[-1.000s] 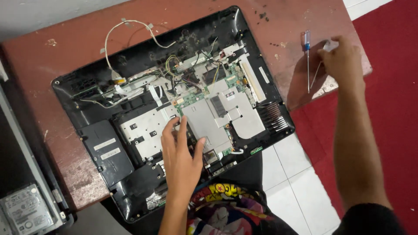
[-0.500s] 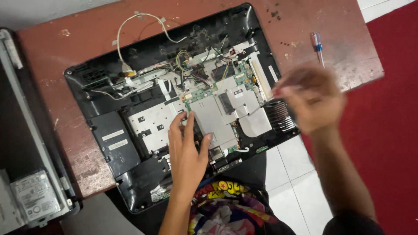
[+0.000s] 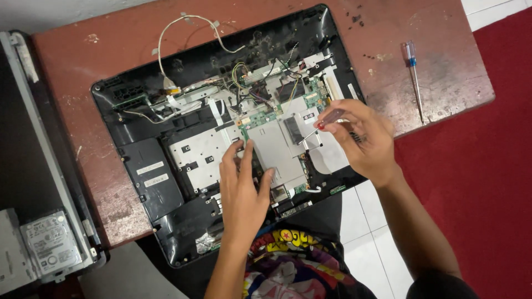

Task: Repairing internal components of a computer by manipulating wires and circuit boards

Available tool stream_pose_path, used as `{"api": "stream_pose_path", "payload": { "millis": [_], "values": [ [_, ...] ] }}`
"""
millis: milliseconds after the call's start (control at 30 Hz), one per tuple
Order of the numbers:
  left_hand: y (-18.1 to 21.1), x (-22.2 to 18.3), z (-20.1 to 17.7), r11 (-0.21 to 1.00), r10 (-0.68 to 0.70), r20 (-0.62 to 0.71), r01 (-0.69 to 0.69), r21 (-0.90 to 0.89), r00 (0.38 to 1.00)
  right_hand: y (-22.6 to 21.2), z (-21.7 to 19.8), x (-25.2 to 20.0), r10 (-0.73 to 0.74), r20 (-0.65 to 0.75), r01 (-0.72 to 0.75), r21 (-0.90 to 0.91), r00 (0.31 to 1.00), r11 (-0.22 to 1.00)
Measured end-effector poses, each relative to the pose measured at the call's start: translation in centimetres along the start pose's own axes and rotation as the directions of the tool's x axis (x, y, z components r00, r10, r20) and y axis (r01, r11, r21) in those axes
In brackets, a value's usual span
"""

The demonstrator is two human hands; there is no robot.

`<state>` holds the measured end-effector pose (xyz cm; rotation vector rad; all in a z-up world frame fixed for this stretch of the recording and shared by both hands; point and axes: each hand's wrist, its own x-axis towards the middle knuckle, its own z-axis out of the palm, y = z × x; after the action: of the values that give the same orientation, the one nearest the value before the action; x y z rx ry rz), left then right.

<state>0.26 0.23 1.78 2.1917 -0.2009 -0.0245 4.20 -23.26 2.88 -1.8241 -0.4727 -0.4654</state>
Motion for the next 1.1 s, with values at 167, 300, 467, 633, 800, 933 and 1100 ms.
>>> {"api": "stream_pose_path", "payload": {
  "millis": [167,300,467,633,800,933,1100],
  "values": [
    [-0.2,0.0,0.0,1.0,0.001,0.004,-0.001,0.003,1.0,-0.6,0.4,0.2,-0.072,0.031,0.075,-0.092,0.997,0.993],
    [-0.6,-0.1,0.3,0.999,0.023,-0.009,-0.023,0.023,1.0,-1.1,0.5,0.7,-0.095,0.091,0.102,-0.072,0.991,0.992],
    [-0.4,0.0,0.2,1.0,0.018,-0.014,-0.018,0.023,1.0,0.5,1.3,0.3,-0.149,-0.002,0.149,0.012,0.989,0.989],
    [-0.4,-0.1,0.2,1.0,0.02,-0.014,-0.02,0.024,1.0,0.6,1.1,0.3,-0.088,-0.06,0.096,0.159,0.994,0.983],
    [-0.3,0.0,0.1,1.0,-0.003,-0.008,0.003,0.023,1.0,0.4,1.7,0.0,0.037,0.073,-0.065,0.422,0.997,0.904],
    [-0.3,0.0,0.2,1.0,-0.017,-0.01,0.017,0.018,1.0,3.2,2.0,-1.2,0.068,0.122,-0.135,0.719,0.99,0.682],
    [-0.4,-0.1,0.3,1.0,-0.009,-0.026,0.009,0.016,1.0,4.0,2.4,-1.5,0.073,0.135,-0.149,0.731,0.988,0.666]
  ]
}}
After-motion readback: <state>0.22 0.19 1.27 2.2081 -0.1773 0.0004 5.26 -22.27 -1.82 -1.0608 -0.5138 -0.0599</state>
